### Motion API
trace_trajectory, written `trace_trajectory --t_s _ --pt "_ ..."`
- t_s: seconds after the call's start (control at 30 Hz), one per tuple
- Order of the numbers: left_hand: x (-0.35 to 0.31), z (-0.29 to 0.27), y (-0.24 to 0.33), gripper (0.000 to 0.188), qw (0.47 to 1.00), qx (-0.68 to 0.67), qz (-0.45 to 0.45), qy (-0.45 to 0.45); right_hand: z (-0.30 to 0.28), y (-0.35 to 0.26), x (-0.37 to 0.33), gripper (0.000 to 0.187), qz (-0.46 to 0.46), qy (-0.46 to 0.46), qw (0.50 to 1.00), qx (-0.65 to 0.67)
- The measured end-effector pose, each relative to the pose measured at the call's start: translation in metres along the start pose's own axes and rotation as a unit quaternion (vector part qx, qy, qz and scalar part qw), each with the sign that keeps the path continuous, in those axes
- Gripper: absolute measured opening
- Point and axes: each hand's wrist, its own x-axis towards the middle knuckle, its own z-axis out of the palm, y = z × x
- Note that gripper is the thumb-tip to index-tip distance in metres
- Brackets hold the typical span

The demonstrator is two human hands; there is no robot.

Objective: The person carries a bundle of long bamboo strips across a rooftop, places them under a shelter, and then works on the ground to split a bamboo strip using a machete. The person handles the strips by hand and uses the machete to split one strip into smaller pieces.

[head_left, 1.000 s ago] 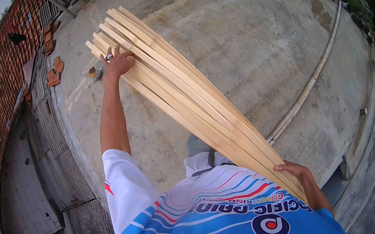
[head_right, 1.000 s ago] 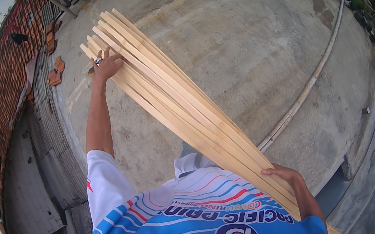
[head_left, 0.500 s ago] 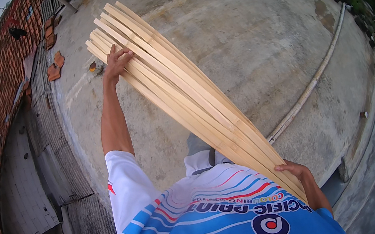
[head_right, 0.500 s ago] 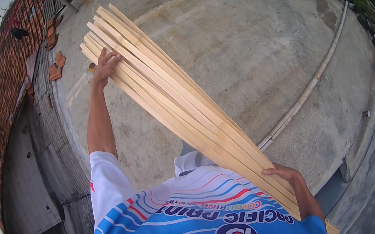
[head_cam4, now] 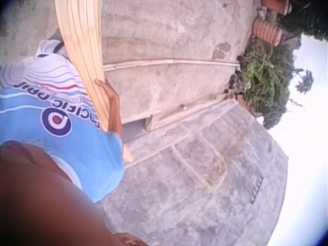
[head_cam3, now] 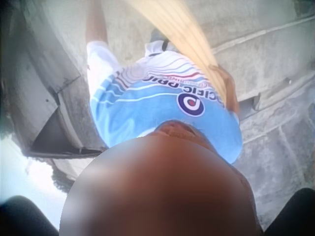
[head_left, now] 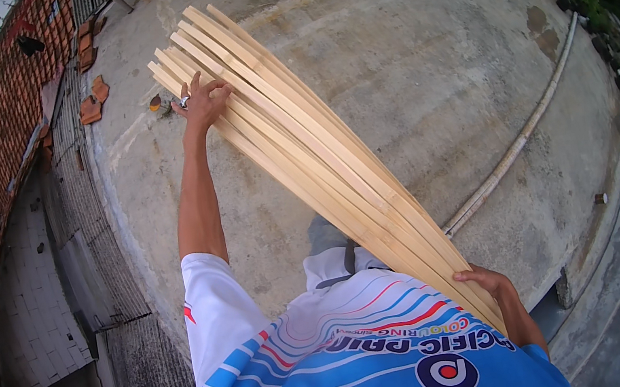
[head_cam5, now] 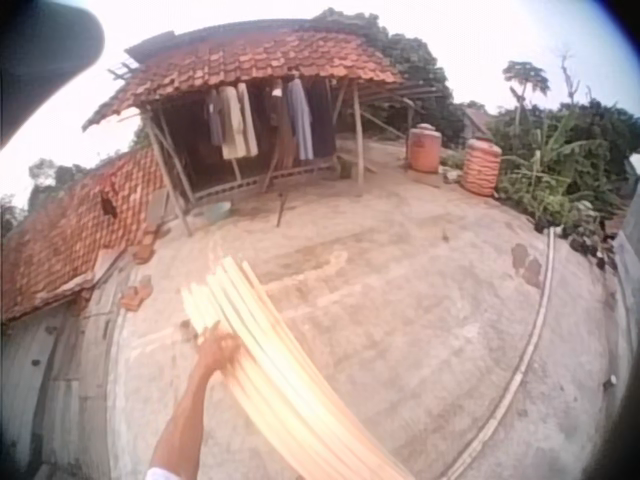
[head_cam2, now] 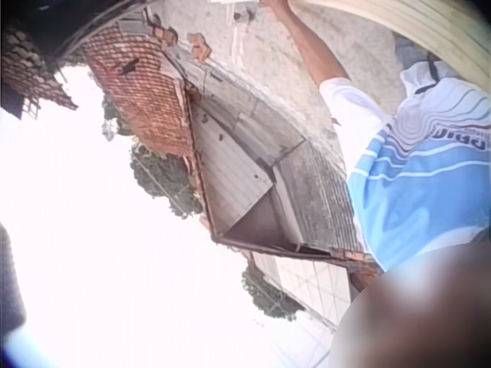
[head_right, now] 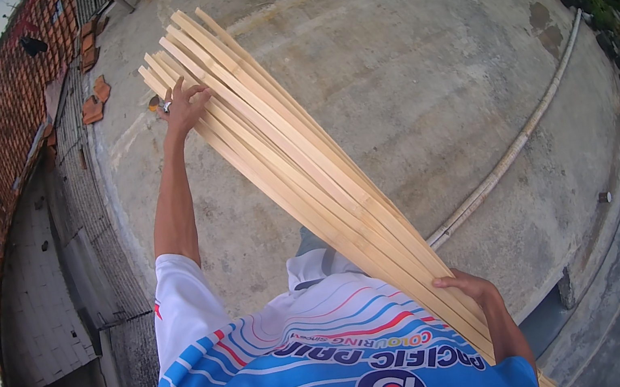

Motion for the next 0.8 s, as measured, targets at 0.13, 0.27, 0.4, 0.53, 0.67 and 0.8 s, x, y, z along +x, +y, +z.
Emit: trace_trajectory --t_s 0.13,0.27,0.4,0.53,0.67,0.8 --pt "-0.001 0.002 0.012 0.043 0.993 0.088 -0.018 -0.074 0.001 -0.001 -0.002 0.088 0.006 0.008 1.0 -0.001" --pt "-0.002 0.002 0.019 0.043 0.991 0.081 -0.023 -0.104 0.003 -0.002 -0.004 0.088 0.002 0.011 1.0 -0.003" --pt "0.002 0.008 0.021 0.039 0.991 0.092 0.003 -0.097 0.003 0.002 -0.002 0.088 0.006 0.011 1.0 0.003" --pt "0.01 0.016 0.026 0.034 0.991 0.064 -0.026 -0.112 0.002 0.006 -0.002 0.088 0.004 0.014 1.0 0.007" --pt "0.017 0.03 0.005 0.029 0.991 -0.095 -0.023 -0.09 -0.001 0.016 0.001 0.087 0.003 0.016 1.0 0.005" --pt "0.02 0.045 -0.02 0.025 0.96 -0.278 0.012 -0.027 -0.001 0.017 0.002 0.087 0.0 0.007 1.0 0.006"
